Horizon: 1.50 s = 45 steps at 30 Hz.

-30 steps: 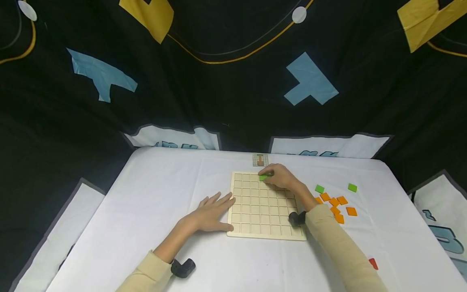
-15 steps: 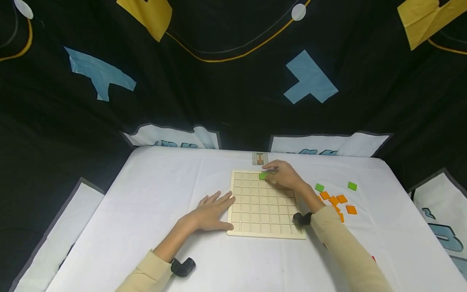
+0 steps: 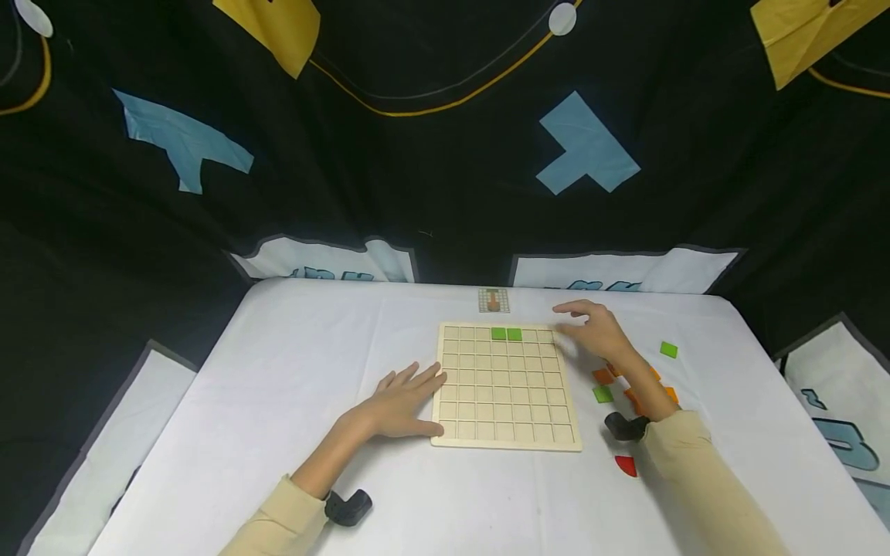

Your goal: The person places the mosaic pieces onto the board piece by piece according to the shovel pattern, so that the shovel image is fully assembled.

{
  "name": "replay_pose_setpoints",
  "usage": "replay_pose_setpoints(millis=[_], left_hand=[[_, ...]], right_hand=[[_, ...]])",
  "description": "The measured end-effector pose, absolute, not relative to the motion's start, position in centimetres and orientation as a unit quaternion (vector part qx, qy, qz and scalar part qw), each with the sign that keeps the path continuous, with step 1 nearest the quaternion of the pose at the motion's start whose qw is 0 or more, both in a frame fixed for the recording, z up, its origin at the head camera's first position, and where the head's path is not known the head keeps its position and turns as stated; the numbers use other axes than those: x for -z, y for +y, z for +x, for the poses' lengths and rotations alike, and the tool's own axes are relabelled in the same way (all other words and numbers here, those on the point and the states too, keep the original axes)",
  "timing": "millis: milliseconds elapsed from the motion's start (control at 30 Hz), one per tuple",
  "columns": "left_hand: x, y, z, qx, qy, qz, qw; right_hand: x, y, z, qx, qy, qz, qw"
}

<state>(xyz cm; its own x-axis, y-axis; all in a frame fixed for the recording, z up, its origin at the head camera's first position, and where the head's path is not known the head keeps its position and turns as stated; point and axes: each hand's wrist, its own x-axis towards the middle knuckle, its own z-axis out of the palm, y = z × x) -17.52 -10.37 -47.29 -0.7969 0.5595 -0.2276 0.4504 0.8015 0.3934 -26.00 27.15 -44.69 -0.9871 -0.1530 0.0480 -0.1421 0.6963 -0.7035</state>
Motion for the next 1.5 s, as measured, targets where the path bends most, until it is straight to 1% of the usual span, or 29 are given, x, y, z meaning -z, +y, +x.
replay_pose_setpoints(millis=[300,500,633,833,1000,1267,1500], left_hand=[[47.3,-10.4,-17.5,-0.167,0.933,0.269,0.171],[47.2,-10.4,-17.5,-0.165,0.933,0.270,0.173],[47.2,-10.3,-17.4,-0.167,0.932,0.270,0.174],[47.0,-10.3,-17.4,-0.166,0.932,0.271,0.174],[47.1,-10.3,-17.5,-0.169,0.933,0.268,0.172],[47.0,-10.3,-17.5,-0.169,0.933,0.267,0.172],[47.0,-10.3,-17.5,-0.169,0.933,0.266,0.172]], right_hand=[[45.4,31.0,-24.4,0.371,0.928,-0.018,0.017],[46.7,32.5,-23.1,0.368,0.927,0.028,0.059],[47.5,33.4,-22.5,0.358,0.930,0.035,0.080],[48.1,34.4,-22.3,0.353,0.932,0.016,0.077],[47.9,34.1,-22.1,0.348,0.934,0.026,0.078],[47.5,33.5,-22.4,0.328,0.943,0.022,0.061],[47.2,32.6,-23.1,0.328,0.944,-0.007,0.038]])
